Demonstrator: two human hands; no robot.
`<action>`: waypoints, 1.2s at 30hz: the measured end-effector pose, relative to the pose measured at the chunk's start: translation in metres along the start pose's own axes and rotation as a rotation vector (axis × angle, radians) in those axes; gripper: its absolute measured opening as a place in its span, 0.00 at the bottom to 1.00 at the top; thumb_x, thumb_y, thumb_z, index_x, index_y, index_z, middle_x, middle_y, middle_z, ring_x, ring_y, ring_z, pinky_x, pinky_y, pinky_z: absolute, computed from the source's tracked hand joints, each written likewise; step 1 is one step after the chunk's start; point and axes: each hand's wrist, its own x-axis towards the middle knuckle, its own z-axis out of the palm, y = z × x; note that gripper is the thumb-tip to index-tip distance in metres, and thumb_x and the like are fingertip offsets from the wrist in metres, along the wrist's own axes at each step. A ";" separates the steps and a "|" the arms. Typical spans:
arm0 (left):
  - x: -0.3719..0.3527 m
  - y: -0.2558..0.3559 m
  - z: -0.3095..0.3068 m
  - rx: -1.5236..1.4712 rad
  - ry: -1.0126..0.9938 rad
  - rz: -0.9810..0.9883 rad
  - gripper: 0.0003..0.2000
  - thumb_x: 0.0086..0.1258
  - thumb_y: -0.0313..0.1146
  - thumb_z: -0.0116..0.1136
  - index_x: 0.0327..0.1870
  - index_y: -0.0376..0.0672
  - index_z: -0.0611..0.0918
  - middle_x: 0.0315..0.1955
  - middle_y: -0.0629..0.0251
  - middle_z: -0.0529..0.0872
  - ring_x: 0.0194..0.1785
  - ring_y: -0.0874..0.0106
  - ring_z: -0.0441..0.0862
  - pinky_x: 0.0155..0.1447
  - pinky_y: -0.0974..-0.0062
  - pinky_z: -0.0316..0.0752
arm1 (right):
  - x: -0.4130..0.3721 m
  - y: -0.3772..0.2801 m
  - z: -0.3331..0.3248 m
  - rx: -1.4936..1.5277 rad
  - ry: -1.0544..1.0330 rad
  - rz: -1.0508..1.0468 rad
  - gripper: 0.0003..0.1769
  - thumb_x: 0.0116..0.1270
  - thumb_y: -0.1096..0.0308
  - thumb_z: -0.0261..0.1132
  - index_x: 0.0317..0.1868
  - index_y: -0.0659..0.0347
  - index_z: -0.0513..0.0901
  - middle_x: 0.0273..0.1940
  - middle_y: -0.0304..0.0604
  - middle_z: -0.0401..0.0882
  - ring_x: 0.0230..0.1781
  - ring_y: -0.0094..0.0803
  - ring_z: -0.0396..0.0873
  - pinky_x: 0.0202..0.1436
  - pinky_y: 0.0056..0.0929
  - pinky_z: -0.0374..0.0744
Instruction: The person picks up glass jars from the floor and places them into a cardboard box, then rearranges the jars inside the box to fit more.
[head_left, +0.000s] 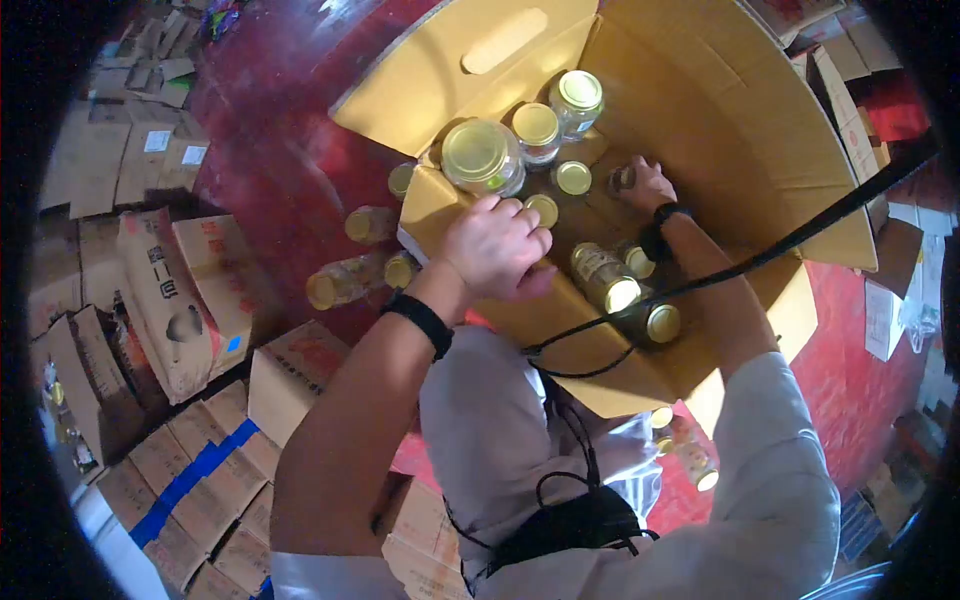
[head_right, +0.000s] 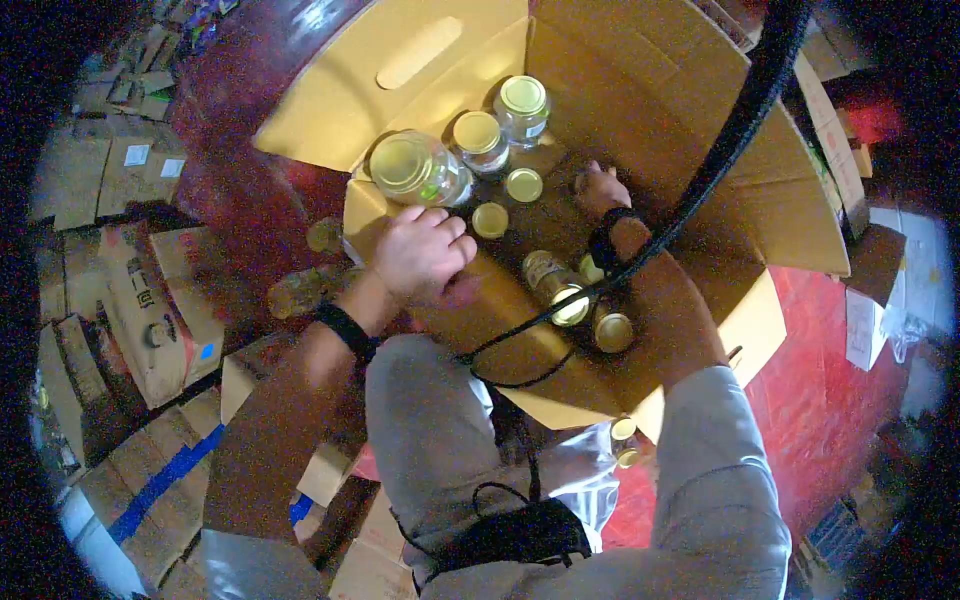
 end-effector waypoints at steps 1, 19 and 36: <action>-0.001 -0.001 0.003 -0.004 0.090 0.024 0.17 0.55 0.53 0.60 0.30 0.48 0.82 0.33 0.66 0.82 0.41 0.68 0.80 0.48 0.68 0.71 | 0.002 0.002 0.000 -0.004 0.002 0.011 0.39 0.55 0.51 0.69 0.64 0.58 0.66 0.61 0.66 0.67 0.55 0.62 0.76 0.58 0.48 0.78; -0.001 -0.002 0.001 -0.051 0.163 0.046 0.14 0.50 0.49 0.63 0.27 0.49 0.82 0.30 0.67 0.82 0.38 0.68 0.78 0.45 0.69 0.71 | -0.045 -0.048 0.008 0.069 -0.236 -0.118 0.57 0.45 0.39 0.74 0.63 0.74 0.62 0.58 0.71 0.70 0.59 0.56 0.75 0.60 0.45 0.77; -0.002 -0.003 0.000 -0.086 0.143 0.055 0.17 0.47 0.48 0.65 0.31 0.47 0.79 0.32 0.66 0.78 0.39 0.66 0.77 0.44 0.67 0.70 | -0.035 -0.067 0.021 -0.017 -0.389 -0.080 0.52 0.42 0.46 0.79 0.59 0.75 0.69 0.56 0.65 0.75 0.57 0.54 0.77 0.58 0.41 0.78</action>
